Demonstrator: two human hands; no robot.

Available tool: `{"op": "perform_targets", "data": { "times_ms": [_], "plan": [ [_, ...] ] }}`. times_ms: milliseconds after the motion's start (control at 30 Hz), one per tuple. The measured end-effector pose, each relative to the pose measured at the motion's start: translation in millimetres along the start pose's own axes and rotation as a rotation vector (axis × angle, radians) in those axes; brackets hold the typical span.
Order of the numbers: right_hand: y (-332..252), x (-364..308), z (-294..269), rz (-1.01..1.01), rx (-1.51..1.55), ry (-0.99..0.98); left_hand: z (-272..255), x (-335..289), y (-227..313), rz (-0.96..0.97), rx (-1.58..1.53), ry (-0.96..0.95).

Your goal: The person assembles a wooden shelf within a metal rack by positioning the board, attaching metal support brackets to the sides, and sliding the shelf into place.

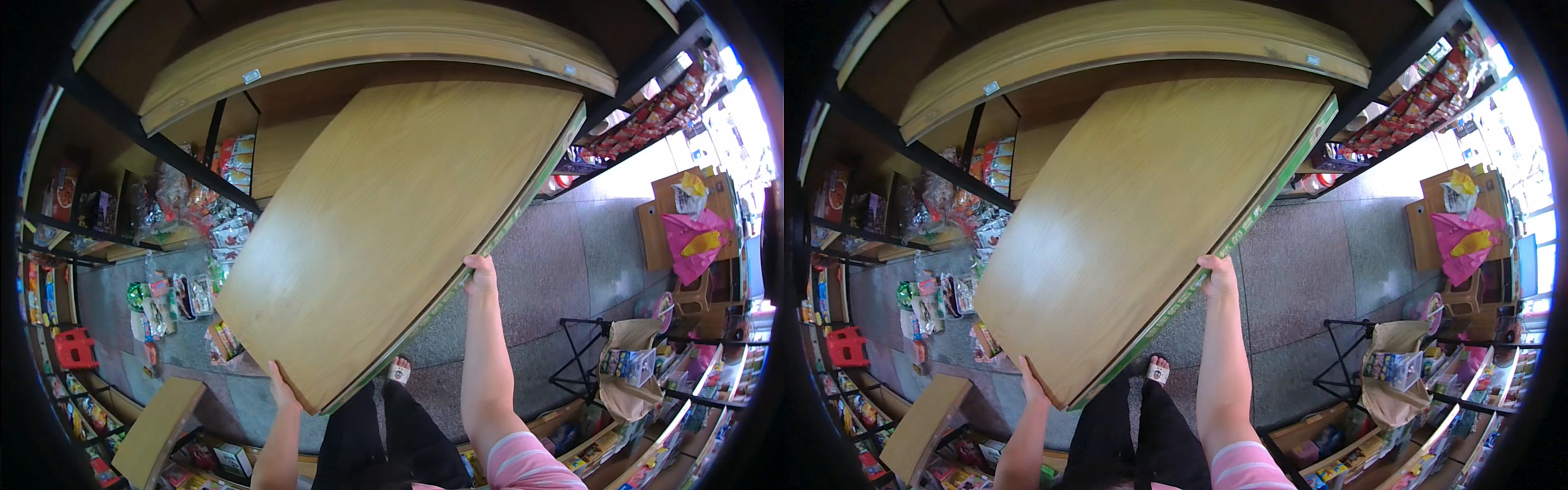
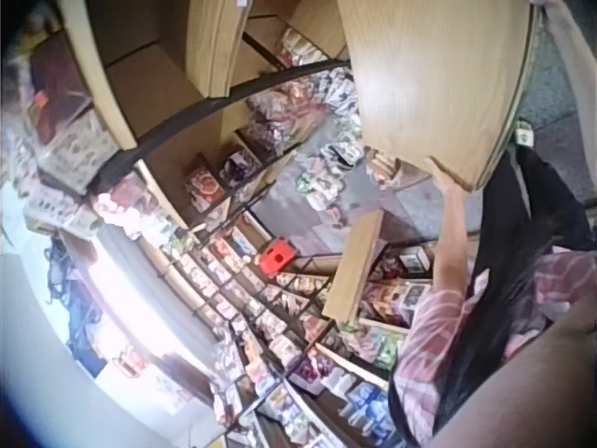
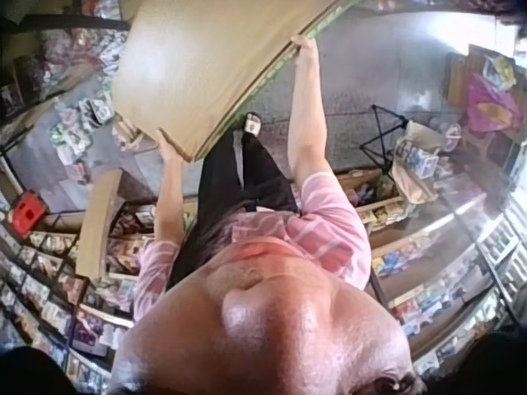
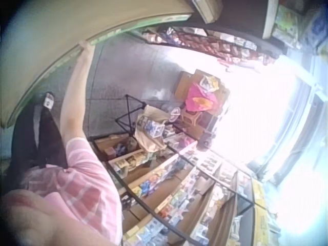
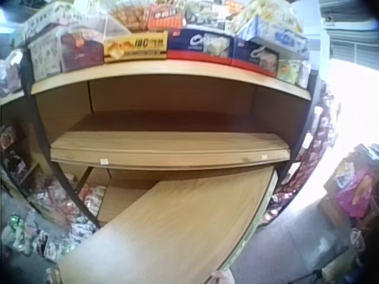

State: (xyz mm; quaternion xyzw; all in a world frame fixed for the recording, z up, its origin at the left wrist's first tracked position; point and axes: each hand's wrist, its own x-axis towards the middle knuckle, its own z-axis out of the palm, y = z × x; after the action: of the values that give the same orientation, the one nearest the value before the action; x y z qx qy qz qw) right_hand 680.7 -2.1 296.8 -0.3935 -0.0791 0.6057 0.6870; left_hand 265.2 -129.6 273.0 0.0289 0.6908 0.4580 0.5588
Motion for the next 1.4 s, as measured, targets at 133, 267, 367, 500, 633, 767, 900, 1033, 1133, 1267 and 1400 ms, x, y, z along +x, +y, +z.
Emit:
{"op": "perform_targets", "data": {
  "times_ms": [133, 267, 367, 500, 633, 767, 900, 1033, 1133, 1267, 1400],
  "plan": [
    [9, 40, -8, -0.028, -0.060, 0.072, 29, 41, 11, 0.067, -0.071, 0.031],
    [-1, 64, -3, -0.092, -0.005, 0.049, 50, 97, 25, 0.202, -0.022, 0.063],
    [4, 84, 3, -0.145, 0.065, -0.019, 61, 117, 42, 0.201, -0.014, 0.042],
    [7, 110, 7, -0.126, 0.069, -0.113, 84, 127, 75, 0.254, -0.045, 0.056],
    [12, 116, 7, -0.090, 0.022, -0.255, 87, 155, 104, 0.242, 0.034, 0.027],
    [25, 111, 29, -0.081, 0.012, -0.187, 78, 163, 127, 0.344, 0.094, 0.027],
    [19, 113, 8, -0.016, 0.048, -0.246, 75, 147, 145, 0.386, 0.054, -0.006],
    [15, 102, 40, -0.046, -0.014, -0.188, 80, 127, 159, 0.381, 0.030, 0.006],
    [10, 103, 49, -0.047, -0.024, -0.205, 81, 118, 170, 0.386, 0.045, 0.014],
    [5, 104, 48, 0.003, 0.108, -0.250, 81, 106, 177, 0.377, 0.075, 0.041],
    [-3, 99, 45, 0.047, 0.101, -0.226, 78, 92, 176, 0.307, 0.088, 0.081]
  ]
}}
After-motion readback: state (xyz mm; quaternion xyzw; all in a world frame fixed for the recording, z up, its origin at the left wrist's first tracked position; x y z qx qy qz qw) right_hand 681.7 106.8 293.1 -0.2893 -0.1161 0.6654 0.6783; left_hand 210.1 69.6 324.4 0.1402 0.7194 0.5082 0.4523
